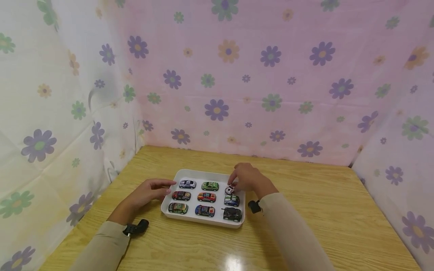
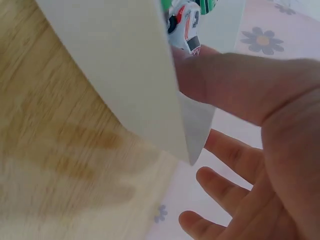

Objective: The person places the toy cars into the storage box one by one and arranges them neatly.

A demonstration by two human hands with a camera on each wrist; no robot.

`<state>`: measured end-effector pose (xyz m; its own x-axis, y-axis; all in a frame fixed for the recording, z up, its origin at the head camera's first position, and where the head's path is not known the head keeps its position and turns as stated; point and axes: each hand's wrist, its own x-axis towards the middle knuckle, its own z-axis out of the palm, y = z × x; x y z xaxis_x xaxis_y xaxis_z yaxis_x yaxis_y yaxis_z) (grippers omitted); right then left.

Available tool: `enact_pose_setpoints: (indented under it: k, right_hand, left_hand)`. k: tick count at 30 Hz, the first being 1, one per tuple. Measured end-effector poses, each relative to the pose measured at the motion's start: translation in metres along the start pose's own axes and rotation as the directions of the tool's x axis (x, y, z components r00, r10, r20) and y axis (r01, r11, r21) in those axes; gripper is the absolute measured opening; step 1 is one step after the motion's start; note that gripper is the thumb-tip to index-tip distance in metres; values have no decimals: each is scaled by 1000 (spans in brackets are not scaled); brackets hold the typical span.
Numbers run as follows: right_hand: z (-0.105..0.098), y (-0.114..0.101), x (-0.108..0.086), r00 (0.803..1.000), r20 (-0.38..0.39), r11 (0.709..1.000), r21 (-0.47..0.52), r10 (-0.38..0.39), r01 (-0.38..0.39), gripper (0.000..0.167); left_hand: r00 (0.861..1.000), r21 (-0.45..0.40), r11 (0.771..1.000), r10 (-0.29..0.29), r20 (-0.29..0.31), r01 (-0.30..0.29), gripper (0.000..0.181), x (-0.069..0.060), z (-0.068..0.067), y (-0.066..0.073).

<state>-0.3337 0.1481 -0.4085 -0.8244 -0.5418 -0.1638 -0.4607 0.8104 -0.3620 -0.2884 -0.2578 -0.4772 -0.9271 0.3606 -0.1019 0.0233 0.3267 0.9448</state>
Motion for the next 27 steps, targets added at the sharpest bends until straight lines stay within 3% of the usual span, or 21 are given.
enact_pose_setpoints:
  k: [11,21,27]
  right_hand:
    - [8,-2,5,996,-43,994,-76,72,-75,4]
    - [10,-3,5,984,-39,985,9,174,-174,9]
    - [7,0,3,988,-45,989,43,146,-144,11]
  left_hand:
    - [1000,-2,1000,1,2,-1,44,0,0,-1]
    - [1000,2,1000,10,4,-10,43,1,0,2]
    - [1000,4,1000,16,3,-16,43,1,1,3]
